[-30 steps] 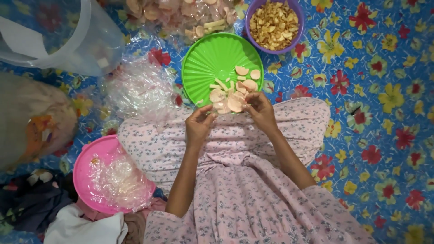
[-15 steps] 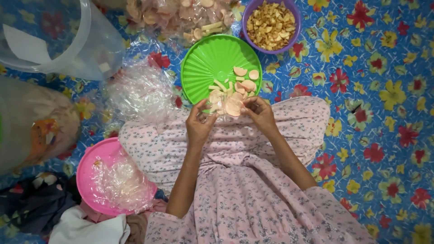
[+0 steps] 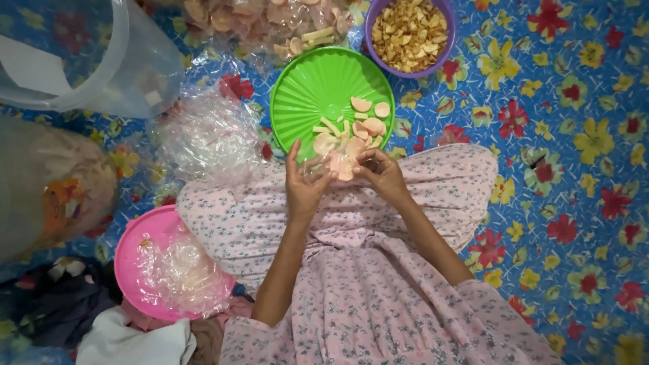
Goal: Sorting and packaging thin food slices from a large container into smaller portions on a plate.
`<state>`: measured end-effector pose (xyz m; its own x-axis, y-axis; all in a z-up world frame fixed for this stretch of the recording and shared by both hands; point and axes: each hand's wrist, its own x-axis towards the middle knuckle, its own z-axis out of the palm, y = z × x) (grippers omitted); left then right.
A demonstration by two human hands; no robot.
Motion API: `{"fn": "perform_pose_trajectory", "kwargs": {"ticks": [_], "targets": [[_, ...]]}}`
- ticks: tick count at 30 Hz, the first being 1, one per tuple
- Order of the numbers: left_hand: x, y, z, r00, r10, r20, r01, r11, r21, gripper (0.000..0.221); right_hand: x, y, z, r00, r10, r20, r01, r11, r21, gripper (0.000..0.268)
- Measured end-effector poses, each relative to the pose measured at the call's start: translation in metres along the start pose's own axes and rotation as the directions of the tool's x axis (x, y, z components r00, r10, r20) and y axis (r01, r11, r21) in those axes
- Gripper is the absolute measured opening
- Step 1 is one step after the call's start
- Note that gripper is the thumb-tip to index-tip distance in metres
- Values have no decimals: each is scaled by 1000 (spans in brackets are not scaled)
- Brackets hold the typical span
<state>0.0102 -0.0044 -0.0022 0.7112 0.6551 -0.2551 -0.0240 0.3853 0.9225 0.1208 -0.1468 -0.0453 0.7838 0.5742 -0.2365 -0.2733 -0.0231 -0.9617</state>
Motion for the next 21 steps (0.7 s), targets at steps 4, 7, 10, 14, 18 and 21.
{"fn": "perform_pose_trajectory", "kwargs": {"ticks": [4,7,10,14,18,21], "targets": [[0,4,5,1000,-31,-2,31,994,103,99,5,-3,3,1000,-18,6,19,989,-145,23],[4,-10,8,1000,-27,-11,28,995,97,103,6,-5,4,1000,-30,4,30,988,-151,21],[8,9,16,998,-65,-23,67,993,97,103,10,4,8,999,-49,-25,46,993,-110,21],[10,10,18,997,-55,-60,62,990,127,100,13,1,13,998,-54,-36,51,995,-89,15],[13,3,16,999,-28,-38,36,974,225,99,14,-4,19,997,36,-68,-39,998,-40,23],[13,-1,16,1000,3,-17,2,952,306,98,16,-4,20,988,121,-92,-125,991,-40,24]]}}
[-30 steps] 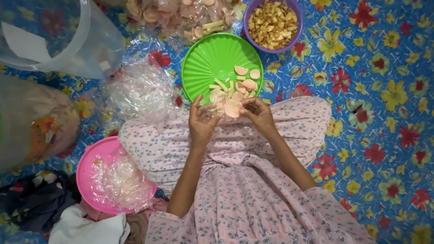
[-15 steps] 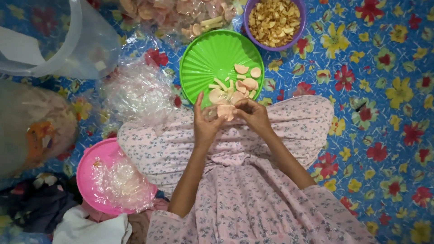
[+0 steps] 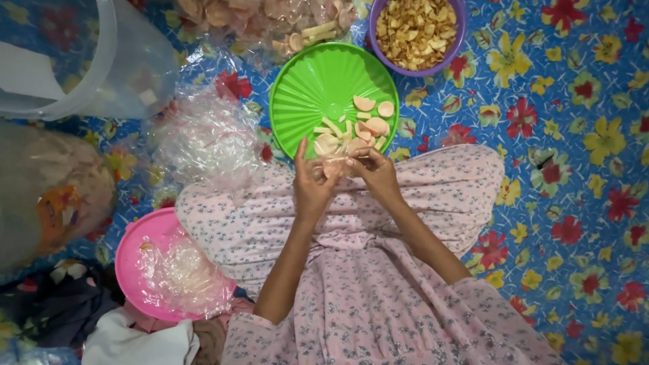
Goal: Sorting and packaging thin food slices from a large container into smaller portions on a plate.
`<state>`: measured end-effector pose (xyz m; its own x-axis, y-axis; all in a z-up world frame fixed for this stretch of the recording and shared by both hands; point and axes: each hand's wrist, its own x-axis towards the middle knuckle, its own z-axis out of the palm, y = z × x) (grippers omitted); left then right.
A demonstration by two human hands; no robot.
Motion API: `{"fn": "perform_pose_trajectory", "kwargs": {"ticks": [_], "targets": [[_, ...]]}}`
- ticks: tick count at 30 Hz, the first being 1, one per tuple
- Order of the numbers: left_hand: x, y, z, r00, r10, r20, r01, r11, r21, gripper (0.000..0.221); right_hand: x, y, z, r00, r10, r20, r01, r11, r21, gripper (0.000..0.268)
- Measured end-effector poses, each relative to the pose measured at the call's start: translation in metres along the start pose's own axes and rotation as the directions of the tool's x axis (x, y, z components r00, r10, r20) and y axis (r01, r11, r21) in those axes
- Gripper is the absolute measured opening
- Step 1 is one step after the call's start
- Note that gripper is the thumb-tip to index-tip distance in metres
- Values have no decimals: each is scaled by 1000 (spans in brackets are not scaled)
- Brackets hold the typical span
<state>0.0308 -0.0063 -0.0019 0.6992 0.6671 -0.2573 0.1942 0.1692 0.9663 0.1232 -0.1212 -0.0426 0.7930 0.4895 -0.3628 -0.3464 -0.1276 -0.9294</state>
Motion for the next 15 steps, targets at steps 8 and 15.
{"fn": "perform_pose_trajectory", "kwargs": {"ticks": [8,15], "targets": [[2,-4,1,1000,30,1,-30,999,-45,103,1,-6,1,998,2,-67,-5,999,-51,14],[-2,-14,-3,1000,13,28,-8,985,-174,107,-4,12,-6,985,-135,-106,128,990,-65,10]]}}
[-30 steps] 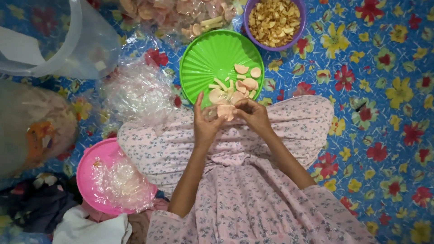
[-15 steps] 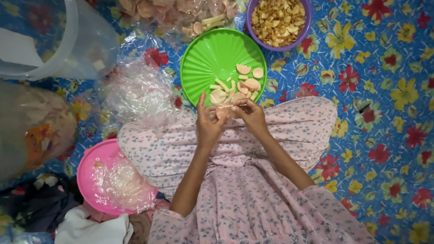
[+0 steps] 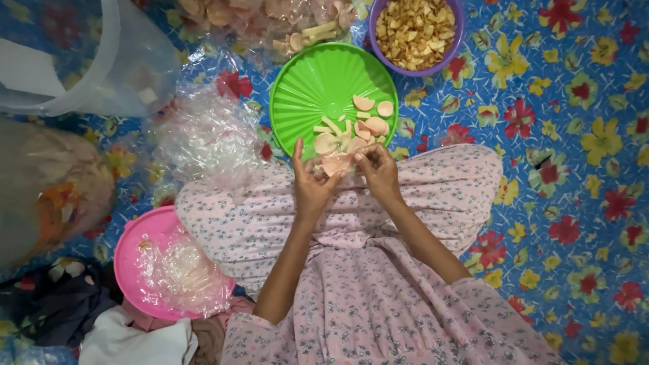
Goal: Sorting and packaging thin food slices from a large container into smaller portions on a plate.
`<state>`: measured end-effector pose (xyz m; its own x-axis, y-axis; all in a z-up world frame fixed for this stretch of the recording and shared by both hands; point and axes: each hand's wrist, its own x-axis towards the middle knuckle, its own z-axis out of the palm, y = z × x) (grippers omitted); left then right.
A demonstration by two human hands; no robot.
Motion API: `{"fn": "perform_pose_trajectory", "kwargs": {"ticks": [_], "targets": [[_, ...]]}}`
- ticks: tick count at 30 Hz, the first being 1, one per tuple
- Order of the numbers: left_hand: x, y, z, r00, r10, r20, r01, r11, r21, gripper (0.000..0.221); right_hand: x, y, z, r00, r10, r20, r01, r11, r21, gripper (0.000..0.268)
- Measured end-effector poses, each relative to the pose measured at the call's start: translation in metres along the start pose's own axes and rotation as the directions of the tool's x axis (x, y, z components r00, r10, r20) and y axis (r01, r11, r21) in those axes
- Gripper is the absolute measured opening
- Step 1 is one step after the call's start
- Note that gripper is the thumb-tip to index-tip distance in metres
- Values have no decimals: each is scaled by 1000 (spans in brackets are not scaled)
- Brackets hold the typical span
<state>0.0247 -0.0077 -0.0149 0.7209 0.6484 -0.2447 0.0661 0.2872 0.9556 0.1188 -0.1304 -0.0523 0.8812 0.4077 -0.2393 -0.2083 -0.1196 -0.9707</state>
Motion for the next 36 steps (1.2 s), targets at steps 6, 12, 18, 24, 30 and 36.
{"fn": "perform_pose_trajectory", "kwargs": {"ticks": [6,12,18,24,30,36], "targets": [[-6,9,4,996,-83,-28,81,994,-69,104,-8,-10,3,1000,-31,0,31,999,28,14],[-11,9,5,998,-65,-17,63,993,-98,103,-16,-25,8,999,-17,51,15,1000,24,17],[-11,8,-4,997,-61,-52,54,989,-140,92,-19,-26,0,1000,-21,13,21,1000,8,14],[-23,19,1,999,-45,-10,44,997,-71,91,-20,-15,-4,999,-44,14,44,999,29,14],[-33,39,-2,997,-50,-55,45,994,-100,87,-21,-11,-13,996,-77,40,79,996,-41,14],[-25,17,-17,993,13,-117,-20,998,-56,80,-25,-15,-16,999,-54,-3,53,997,-60,15]]}}
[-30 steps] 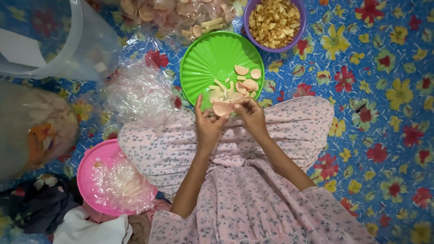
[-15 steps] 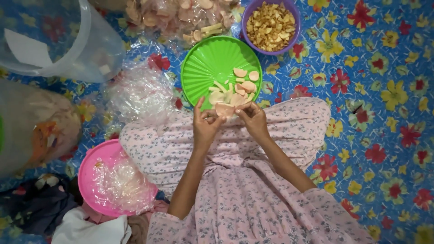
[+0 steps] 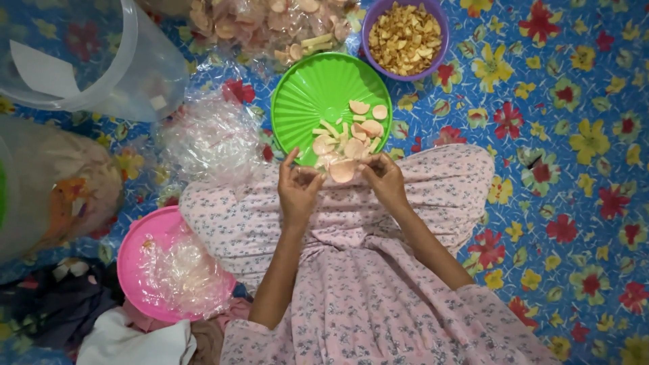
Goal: Sorting and packaging thin food slices from a large container into smaller portions on a plate.
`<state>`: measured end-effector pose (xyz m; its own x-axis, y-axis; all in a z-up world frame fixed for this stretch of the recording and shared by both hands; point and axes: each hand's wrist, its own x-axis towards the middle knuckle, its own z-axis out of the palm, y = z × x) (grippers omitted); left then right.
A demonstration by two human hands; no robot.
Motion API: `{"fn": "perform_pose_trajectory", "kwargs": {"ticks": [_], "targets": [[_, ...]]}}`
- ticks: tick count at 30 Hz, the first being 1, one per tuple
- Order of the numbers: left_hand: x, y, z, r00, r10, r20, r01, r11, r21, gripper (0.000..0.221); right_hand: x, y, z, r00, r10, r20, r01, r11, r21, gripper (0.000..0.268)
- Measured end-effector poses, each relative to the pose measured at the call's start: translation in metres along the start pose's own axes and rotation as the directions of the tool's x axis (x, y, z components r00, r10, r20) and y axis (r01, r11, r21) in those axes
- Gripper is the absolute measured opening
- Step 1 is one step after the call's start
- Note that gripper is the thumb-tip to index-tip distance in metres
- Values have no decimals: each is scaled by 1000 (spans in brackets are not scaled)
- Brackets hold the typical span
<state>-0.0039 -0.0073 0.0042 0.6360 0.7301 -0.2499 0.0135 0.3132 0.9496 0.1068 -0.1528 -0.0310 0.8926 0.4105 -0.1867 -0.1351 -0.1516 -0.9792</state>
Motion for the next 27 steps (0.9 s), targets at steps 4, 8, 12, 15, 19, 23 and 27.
{"fn": "perform_pose_trajectory", "kwargs": {"ticks": [4,8,12,15,19,23,27], "targets": [[1,-15,-1,995,73,68,-71,997,-36,79,-1,-6,4,999,10,-31,-10,1000,-1,15],[4,-22,0,992,79,100,-70,994,-87,79,0,-5,2,1000,6,16,-7,999,53,13],[6,-19,-1,993,26,114,-19,998,-65,81,3,-7,-1,997,36,64,-42,993,107,12],[5,-9,-2,993,-23,119,25,1000,-14,83,5,-7,-3,996,41,81,-51,991,124,12],[7,8,-7,973,-81,216,59,992,108,87,14,14,-9,985,-75,152,81,996,-31,7],[21,-9,-16,986,-32,166,20,997,75,78,7,-12,-9,950,-100,296,159,970,-183,7],[29,-7,-11,946,36,321,-147,933,330,60,6,-24,-5,848,-81,523,272,914,-300,6]]}}
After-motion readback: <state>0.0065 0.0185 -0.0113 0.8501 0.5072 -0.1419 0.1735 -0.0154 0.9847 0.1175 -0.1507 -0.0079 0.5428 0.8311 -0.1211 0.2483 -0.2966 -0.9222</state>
